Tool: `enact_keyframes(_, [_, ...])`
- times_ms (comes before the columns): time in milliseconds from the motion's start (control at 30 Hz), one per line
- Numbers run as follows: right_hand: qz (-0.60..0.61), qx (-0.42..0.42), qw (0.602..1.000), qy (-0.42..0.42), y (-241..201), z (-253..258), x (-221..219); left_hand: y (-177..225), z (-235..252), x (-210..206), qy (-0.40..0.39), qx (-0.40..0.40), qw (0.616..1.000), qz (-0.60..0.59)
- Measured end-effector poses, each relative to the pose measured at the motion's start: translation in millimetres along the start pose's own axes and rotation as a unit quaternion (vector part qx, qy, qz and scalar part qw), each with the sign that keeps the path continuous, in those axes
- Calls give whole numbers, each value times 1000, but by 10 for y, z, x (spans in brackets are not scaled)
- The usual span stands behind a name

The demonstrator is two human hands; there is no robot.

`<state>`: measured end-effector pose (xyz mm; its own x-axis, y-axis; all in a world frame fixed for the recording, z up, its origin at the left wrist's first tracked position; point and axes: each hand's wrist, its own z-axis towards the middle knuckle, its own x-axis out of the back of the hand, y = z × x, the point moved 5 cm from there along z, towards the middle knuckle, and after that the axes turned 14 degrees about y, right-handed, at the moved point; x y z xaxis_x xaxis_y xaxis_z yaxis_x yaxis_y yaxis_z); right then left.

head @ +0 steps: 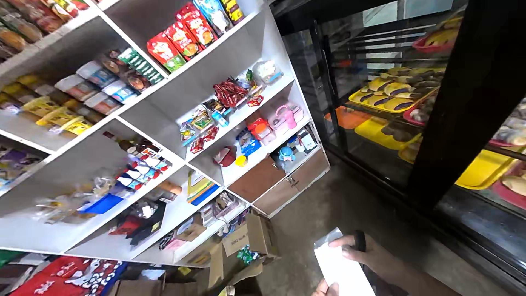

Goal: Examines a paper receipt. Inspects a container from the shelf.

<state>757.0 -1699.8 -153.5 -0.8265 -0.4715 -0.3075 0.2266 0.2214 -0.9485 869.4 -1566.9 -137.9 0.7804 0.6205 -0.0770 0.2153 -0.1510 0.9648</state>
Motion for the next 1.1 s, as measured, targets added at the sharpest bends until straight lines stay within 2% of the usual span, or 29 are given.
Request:
enact_keyframes(167, [-32, 18, 999, 6, -123, 190, -174, 229, 177, 117, 31, 24, 998, 42])
enact_keyframes(400, [-50, 15, 998, -21, -305, 324, -596, 489, 248, 417, -55, -72, 993, -80])
enact_keyframes(667, [-83, 92, 990, -66, -451, 423, -1113, 644, 284, 805, -84, -130, 978, -143])
enact_keyframes(800, [-92, 121, 985, -81, -471, 467, -1322, 654, 302, 974, -59, -130, 980, -140])
enact_keyframes(1000, [-111, 138, 980, -91, -562, 466, -1593, 781, 268, 1106, 39, -88, 993, -63])
enact_keyframes(1100, [-97, 151, 977, -119, -523, 485, -1609, 765, 336, 1108, 34, -111, 989, -94])
